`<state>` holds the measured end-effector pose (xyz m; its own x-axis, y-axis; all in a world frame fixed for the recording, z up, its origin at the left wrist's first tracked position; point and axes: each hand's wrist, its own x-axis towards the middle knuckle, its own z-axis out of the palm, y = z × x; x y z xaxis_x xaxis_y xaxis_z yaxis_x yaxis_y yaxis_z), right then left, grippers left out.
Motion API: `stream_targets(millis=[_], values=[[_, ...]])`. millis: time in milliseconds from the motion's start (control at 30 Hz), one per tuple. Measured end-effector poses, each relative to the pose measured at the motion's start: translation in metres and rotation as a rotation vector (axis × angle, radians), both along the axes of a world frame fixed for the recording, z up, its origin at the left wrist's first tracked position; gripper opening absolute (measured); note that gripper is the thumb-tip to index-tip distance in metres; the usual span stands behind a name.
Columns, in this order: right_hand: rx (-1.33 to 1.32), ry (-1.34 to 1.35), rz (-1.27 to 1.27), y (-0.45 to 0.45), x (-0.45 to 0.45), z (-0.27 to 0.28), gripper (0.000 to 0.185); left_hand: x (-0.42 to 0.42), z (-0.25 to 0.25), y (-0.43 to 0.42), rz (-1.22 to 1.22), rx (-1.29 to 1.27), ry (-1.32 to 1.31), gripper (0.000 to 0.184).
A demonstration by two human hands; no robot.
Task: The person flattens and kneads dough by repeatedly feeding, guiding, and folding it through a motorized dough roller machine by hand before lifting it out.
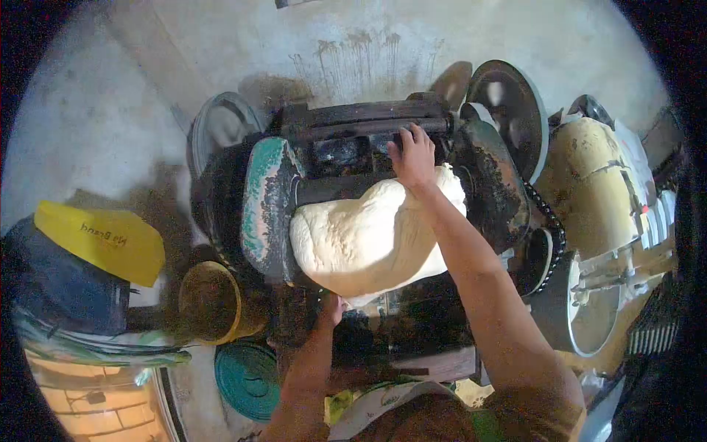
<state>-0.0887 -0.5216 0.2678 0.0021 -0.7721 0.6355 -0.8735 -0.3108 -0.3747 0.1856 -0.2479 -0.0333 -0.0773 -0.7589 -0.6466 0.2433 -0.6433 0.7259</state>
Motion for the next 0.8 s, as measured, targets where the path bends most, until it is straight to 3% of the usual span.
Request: stream_targets(millis=[33,133,167,267,300,400,567,667,767,800], values=[[-0.026,-0.056,0.012,0.004,-0.004,-0.001,0.053,-0.001,0.000,0.008,-0.007,-0.005,0.002,0.065],[0.029,-0.114,0.067,0.032,-0.005,0.015,0.053,0.000,-0.030,0.042,-0.435,-0.396,-0.446,0.068],[0.064,-0.145,0.101,0.044,-0.004,0.016,0.053,-0.006,-0.022,0.047,-0.439,-0.387,-0.441,0.068],[0.072,0.014,0.113,0.080,-0.002,0.003,0.054,-0.035,0.042,0.048,0.170,-0.154,0.122,0.068],[0.066,0.093,0.121,0.089,-0.002,0.000,0.055,-0.037,0.050,0.047,0.173,-0.147,0.123,0.068],[0.113,0.016,0.115,0.100,0.000,0.000,0.057,-0.033,0.054,0.040,-0.070,-0.314,-0.249,0.066],[0.145,0.118,0.080,0.106,-0.003,0.009,0.060,-0.023,0.004,0.027,-0.193,-0.334,-0.265,0.065],[0.135,0.175,0.053,0.096,-0.005,0.017,0.060,-0.029,0.003,-0.004,0.112,-0.011,0.246,0.066],[0.114,0.206,0.025,0.085,-0.007,0.017,0.059,-0.035,0.054,-0.032,0.183,-0.110,0.244,0.066],[0.094,0.207,0.018,0.082,-0.008,0.016,0.058,-0.036,0.043,-0.028,0.182,-0.105,0.248,0.066]])
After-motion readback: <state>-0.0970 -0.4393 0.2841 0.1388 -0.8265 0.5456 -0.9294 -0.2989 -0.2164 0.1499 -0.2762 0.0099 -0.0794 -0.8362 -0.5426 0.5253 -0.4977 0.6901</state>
